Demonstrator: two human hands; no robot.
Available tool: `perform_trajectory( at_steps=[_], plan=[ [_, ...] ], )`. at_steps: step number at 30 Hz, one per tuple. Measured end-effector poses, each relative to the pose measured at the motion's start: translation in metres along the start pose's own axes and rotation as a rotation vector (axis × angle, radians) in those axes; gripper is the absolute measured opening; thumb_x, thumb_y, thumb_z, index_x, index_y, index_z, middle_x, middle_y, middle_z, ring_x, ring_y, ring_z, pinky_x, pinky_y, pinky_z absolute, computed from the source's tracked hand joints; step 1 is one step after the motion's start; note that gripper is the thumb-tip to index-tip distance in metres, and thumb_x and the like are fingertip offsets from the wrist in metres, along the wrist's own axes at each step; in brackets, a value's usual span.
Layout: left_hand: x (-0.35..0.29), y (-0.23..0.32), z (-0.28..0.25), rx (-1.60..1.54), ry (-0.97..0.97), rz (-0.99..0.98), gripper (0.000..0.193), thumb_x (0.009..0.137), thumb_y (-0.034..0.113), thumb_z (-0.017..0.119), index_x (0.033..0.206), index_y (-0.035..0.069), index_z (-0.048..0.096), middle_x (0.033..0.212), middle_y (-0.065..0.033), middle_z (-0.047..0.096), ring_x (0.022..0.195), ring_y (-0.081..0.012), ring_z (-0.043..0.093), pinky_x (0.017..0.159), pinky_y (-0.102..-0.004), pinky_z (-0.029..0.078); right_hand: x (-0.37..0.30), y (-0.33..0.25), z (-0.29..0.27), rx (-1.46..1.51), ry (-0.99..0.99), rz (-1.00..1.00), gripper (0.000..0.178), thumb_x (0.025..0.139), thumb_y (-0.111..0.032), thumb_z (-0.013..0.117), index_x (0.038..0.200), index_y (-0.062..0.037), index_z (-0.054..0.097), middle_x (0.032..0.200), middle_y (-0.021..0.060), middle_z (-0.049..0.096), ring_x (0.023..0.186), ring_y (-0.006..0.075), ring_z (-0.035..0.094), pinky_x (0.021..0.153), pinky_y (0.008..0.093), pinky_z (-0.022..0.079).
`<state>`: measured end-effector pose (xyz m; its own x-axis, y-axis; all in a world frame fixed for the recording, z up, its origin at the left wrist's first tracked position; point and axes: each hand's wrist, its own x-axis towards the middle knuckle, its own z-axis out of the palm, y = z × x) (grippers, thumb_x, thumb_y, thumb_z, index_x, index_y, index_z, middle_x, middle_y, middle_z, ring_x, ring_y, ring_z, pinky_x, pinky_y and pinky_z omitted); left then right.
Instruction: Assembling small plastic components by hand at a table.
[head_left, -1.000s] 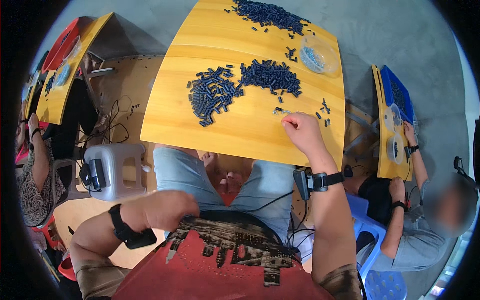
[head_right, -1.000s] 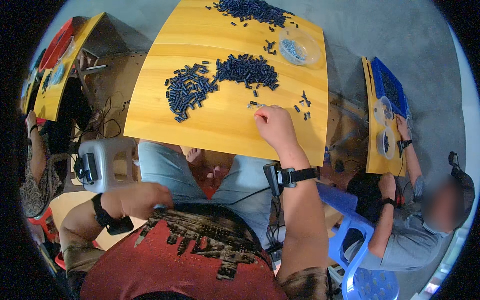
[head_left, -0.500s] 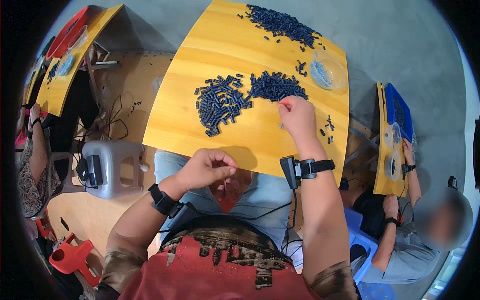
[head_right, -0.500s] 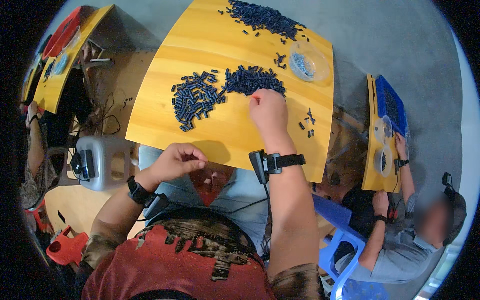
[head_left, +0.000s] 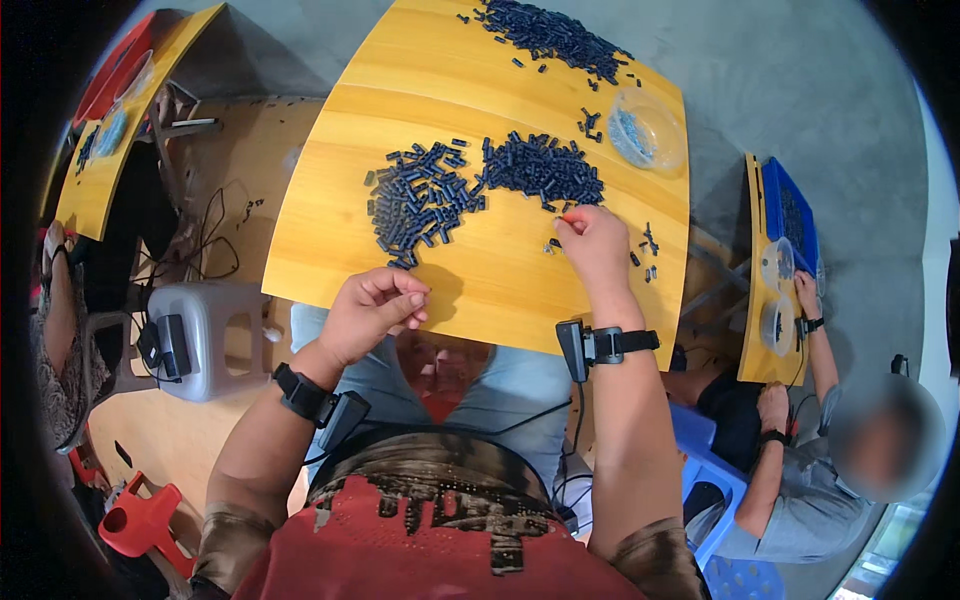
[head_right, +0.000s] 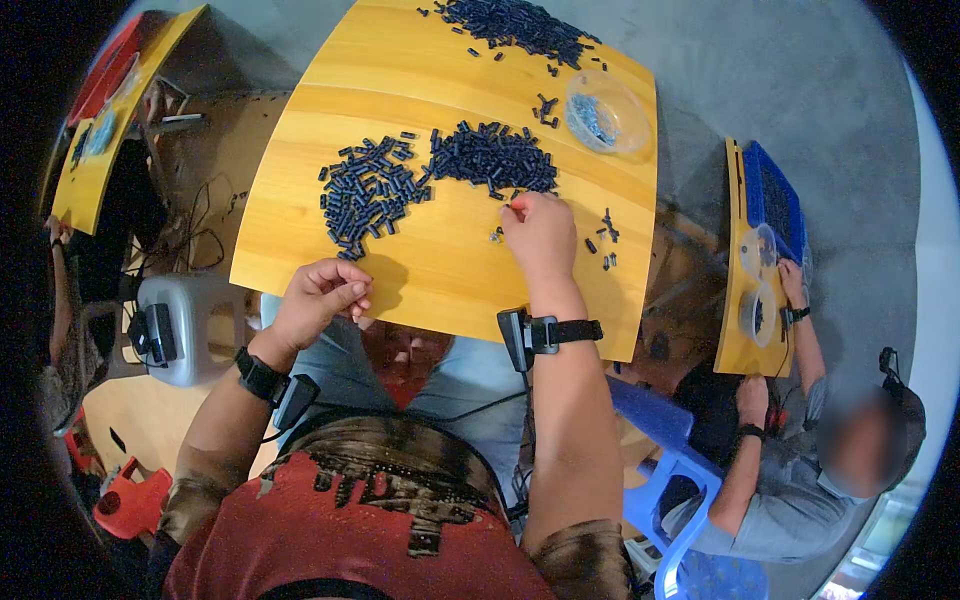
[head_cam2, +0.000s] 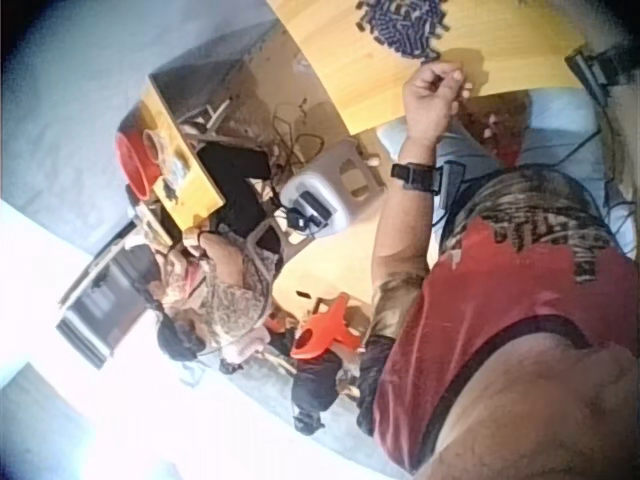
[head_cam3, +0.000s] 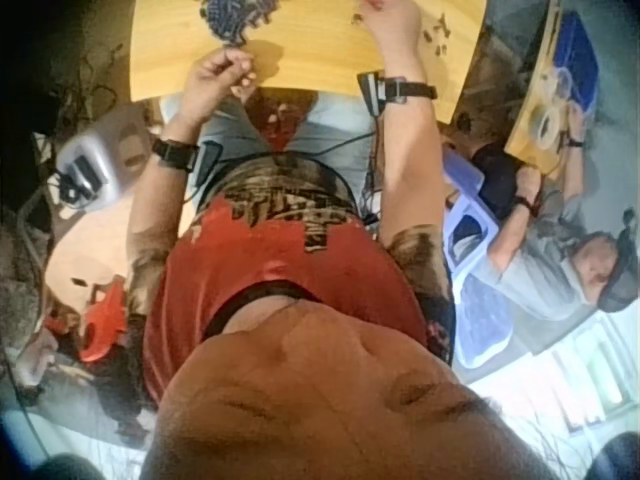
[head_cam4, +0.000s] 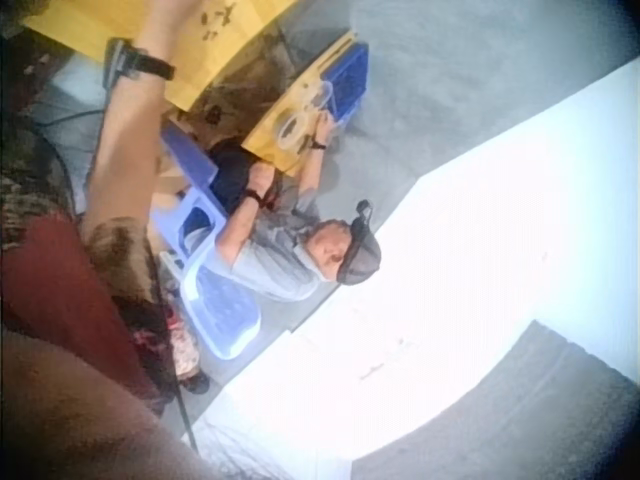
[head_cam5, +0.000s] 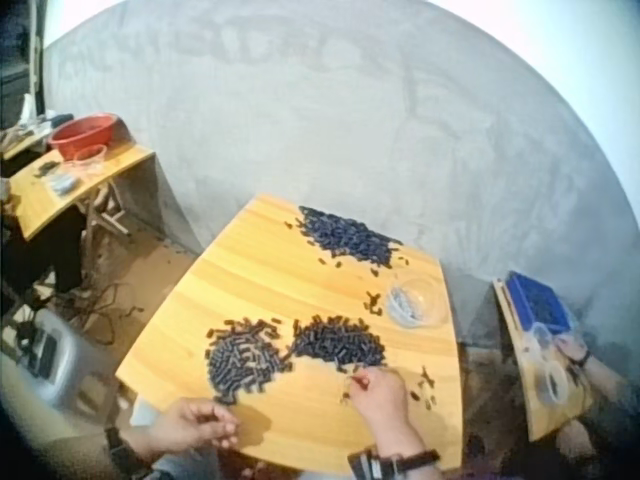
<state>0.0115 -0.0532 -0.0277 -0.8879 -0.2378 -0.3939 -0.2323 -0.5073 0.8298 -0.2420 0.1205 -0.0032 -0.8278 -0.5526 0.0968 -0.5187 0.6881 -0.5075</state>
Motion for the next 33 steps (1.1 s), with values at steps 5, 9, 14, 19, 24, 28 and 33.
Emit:
perform_trajectory(
  at_steps=[5,9,14,19,24,28,33],
  plan=[
    [-0.003,-0.005,0.005,0.052,-0.021,0.123,0.012,0.089,0.007,0.061,0.099,-0.001,0.062,0.082,-0.0035,0.064,0.073,-0.0087,0.061,0.065,-0.0208,0.050,-0.001,-0.004,0.005,-0.071,0.008,-0.018,0.014,0.072,-0.016,0.069,0.076,-0.0029,0.067,0.080,0.0124,0.064,0.078,0.0304,0.061,0.068,0.0400,0.050],
    [-0.004,-0.007,0.006,0.105,-0.003,0.144,0.012,0.090,0.006,0.060,0.099,-0.001,0.061,0.084,-0.0038,0.063,0.074,-0.0093,0.061,0.066,-0.0214,0.050,-0.004,-0.010,0.001,-0.140,0.059,-0.119,0.011,0.071,-0.010,0.070,0.078,-0.0014,0.066,0.073,0.0115,0.063,0.066,0.0233,0.061,0.063,0.0329,0.050],
    [-0.004,-0.008,0.010,0.111,0.017,0.182,0.011,0.090,0.005,0.060,0.099,-0.002,0.061,0.084,-0.0033,0.063,0.075,-0.0091,0.060,0.067,-0.0217,0.050,-0.037,-0.029,-0.018,0.226,0.036,-0.047,0.009,0.072,-0.008,0.067,0.076,-0.0013,0.063,0.071,0.0109,0.063,0.063,0.0222,0.061,0.060,0.0319,0.050],
    [-0.019,-0.006,0.035,0.185,0.046,0.264,0.011,0.090,0.007,0.060,0.098,0.000,0.062,0.083,-0.0037,0.065,0.074,-0.0088,0.061,0.065,-0.0224,0.051,-0.098,-0.049,-0.026,0.693,-0.210,0.055,0.011,0.078,-0.006,0.069,0.087,-0.0008,0.065,0.075,0.0025,0.065,0.064,0.0049,0.057,0.060,0.0203,0.047],
    [-0.028,-0.009,0.067,0.004,-0.100,0.101,0.014,0.089,0.008,0.061,0.102,0.003,0.063,0.090,-0.0035,0.065,0.078,-0.0103,0.062,0.068,-0.0227,0.050,-0.129,-0.055,-0.022,0.841,-0.319,0.016,0.013,0.080,-0.004,0.069,0.092,-0.0009,0.066,0.078,0.0014,0.065,0.069,0.0050,0.058,0.063,0.0200,0.047],
    [-0.040,-0.027,0.078,-0.250,-0.100,0.091,0.017,0.091,0.011,0.060,0.103,0.001,0.063,0.090,-0.0036,0.064,0.082,-0.0099,0.060,0.073,-0.0234,0.050,-0.154,-0.056,-0.019,0.877,-0.264,-0.034,0.014,0.078,-0.003,0.069,0.091,0.0001,0.066,0.081,0.0040,0.066,0.069,0.0076,0.060,0.063,0.0209,0.048],
    [-0.050,-0.041,0.080,-0.417,-0.125,0.027,0.018,0.091,0.011,0.059,0.105,0.001,0.062,0.090,-0.0045,0.065,0.081,-0.0110,0.061,0.073,-0.0236,0.050,-0.173,-0.059,-0.023,0.732,-0.169,-0.120,0.015,0.075,-0.002,0.070,0.090,0.0005,0.066,0.081,0.0072,0.066,0.069,0.0111,0.063,0.061,0.0224,0.049]
  ],
)
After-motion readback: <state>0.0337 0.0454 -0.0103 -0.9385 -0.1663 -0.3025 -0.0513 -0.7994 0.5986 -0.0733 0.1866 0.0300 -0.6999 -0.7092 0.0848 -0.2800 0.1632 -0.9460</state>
